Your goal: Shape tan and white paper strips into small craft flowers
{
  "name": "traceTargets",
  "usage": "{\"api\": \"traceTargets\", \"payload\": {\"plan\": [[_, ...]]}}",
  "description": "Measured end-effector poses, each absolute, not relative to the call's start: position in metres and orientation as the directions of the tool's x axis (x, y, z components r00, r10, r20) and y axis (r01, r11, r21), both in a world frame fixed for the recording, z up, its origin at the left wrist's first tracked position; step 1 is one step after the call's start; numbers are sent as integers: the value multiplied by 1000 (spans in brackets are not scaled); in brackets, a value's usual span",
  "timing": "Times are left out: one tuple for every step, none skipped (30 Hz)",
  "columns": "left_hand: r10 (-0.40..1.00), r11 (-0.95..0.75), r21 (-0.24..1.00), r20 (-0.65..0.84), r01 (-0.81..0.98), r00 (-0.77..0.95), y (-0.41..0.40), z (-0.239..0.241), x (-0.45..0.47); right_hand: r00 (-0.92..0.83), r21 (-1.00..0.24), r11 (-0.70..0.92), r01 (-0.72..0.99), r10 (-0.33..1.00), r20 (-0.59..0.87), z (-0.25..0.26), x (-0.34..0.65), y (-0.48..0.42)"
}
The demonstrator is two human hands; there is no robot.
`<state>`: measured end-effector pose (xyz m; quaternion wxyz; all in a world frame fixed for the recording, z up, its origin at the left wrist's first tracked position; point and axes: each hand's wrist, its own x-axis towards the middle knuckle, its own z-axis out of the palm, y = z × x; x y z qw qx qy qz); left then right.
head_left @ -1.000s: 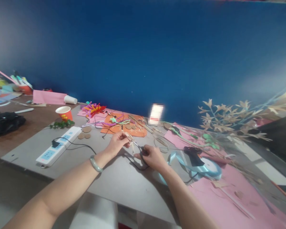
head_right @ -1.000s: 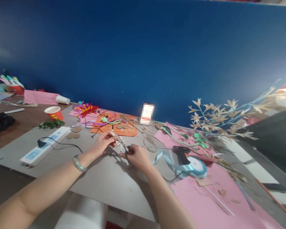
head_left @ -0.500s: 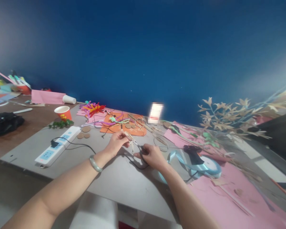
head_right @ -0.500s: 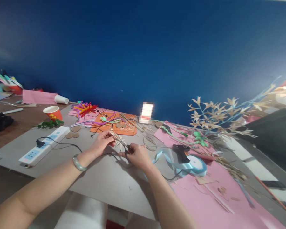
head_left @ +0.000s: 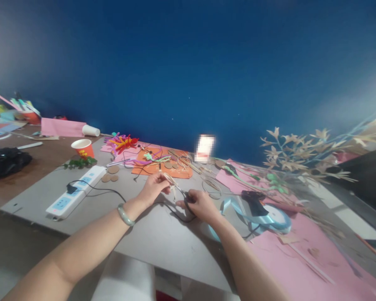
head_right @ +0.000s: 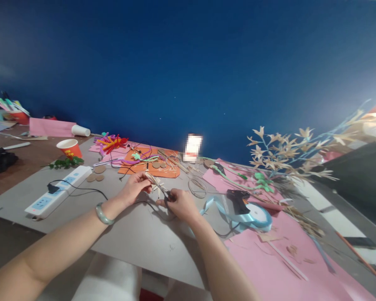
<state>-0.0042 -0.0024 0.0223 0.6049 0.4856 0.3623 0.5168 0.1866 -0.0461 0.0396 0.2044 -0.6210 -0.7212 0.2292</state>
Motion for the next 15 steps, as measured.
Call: {"api": "traceTargets", "payload": {"plan": [[977, -6, 963, 63, -270, 204, -2, 22, -4, -149, -588, 125, 799, 989, 8, 39, 187, -46], [977, -5, 964, 61, -264, 204, -2, 22, -4, -153, -592, 126, 796, 988, 4, 39, 187, -46], [977, -4, 966, 58, -257, 204, -2, 22, -5, -155, -595, 125, 794, 988, 1, 39, 187, -46], [978, -3, 969, 55, -248, 202, -2, 21, -5, -156, -597, 124, 793, 988, -2, 40, 187, -46], [978, -2, 971, 52, -240, 200, -3, 21, -5, -154, -596, 122, 794, 988, -3, 40, 187, -46], [979, -2, 972, 50, -234, 199, -3, 21, -5, -151, -593, 119, 796, 989, -4, 41, 187, -46], [979, -2, 973, 49, -230, 199, -3, 20, -5, -147, -590, 117, 799, 989, -2, 42, 188, -46], [978, -2, 974, 49, -227, 201, -3, 20, -6, -145, -587, 118, 801, 989, 1, 42, 188, -46], [978, -2, 975, 49, -224, 205, -3, 20, -6, -145, -585, 120, 802, 989, 5, 42, 188, -46], [977, 0, 975, 48, -222, 208, -3, 20, -6, -146, -583, 124, 803, 989, 9, 42, 189, -46], [977, 2, 975, 46, -223, 209, -3, 20, -6, -147, -582, 127, 803, 989, 14, 42, 189, -46], [977, 6, 975, 42, -224, 210, -3, 20, -6, -147, -581, 129, 804, 989, 16, 42, 190, -45], [977, 10, 974, 38, -226, 210, -2, 20, -6, -146, -580, 129, 804, 989, 17, 41, 190, -45], [977, 14, 974, 35, -228, 209, -2, 20, -6, -147, -581, 129, 804, 989, 17, 41, 191, -45], [978, 18, 973, 31, -229, 208, -2, 20, -6, -148, -582, 130, 803, 989, 17, 40, 191, -45]]}}
